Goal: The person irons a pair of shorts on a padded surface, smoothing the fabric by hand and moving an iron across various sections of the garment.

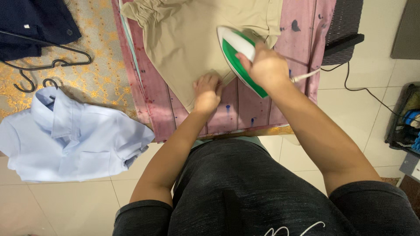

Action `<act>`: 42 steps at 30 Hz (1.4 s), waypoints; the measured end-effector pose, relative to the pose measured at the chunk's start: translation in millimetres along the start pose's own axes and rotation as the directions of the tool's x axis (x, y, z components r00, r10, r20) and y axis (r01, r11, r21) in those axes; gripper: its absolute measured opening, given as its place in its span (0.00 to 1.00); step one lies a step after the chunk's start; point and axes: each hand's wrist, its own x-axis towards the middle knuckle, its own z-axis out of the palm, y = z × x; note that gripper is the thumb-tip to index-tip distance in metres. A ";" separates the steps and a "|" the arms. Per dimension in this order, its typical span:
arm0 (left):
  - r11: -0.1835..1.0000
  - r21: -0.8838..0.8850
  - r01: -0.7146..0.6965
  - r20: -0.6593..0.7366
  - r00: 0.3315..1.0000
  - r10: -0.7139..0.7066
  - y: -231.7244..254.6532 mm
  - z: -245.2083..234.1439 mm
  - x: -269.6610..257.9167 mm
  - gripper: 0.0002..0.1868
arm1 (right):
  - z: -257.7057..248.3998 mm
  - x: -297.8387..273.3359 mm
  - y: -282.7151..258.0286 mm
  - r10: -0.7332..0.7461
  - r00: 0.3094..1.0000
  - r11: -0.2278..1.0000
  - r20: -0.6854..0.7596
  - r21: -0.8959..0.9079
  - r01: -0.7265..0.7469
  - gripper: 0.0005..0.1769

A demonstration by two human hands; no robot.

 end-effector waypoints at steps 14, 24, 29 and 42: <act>0.911 0.228 0.345 0.219 0.893 -0.393 4.0 2.9 22.5 0.07 | -12.1 3.9 -4.6 0.039 0.998 0.999 0.052 0.031 -0.040 0.37; 0.969 0.049 0.244 -0.064 0.969 -0.240 -16.8 -5.1 -40.8 0.08 | 2.5 -42.0 -35.6 0.090 0.989 0.992 0.113 0.077 -0.099 0.36; 0.996 0.091 -0.020 0.044 0.999 0.016 -55.8 -24.1 -86.4 0.14 | 16.7 -28.7 -45.1 0.077 0.994 0.992 0.072 0.092 -0.083 0.38; 0.991 -0.043 0.129 -0.076 0.988 -0.132 -58.8 -71.7 -107.1 0.17 | 31.0 -40.6 -71.1 0.215 0.976 0.964 0.023 0.152 -0.216 0.36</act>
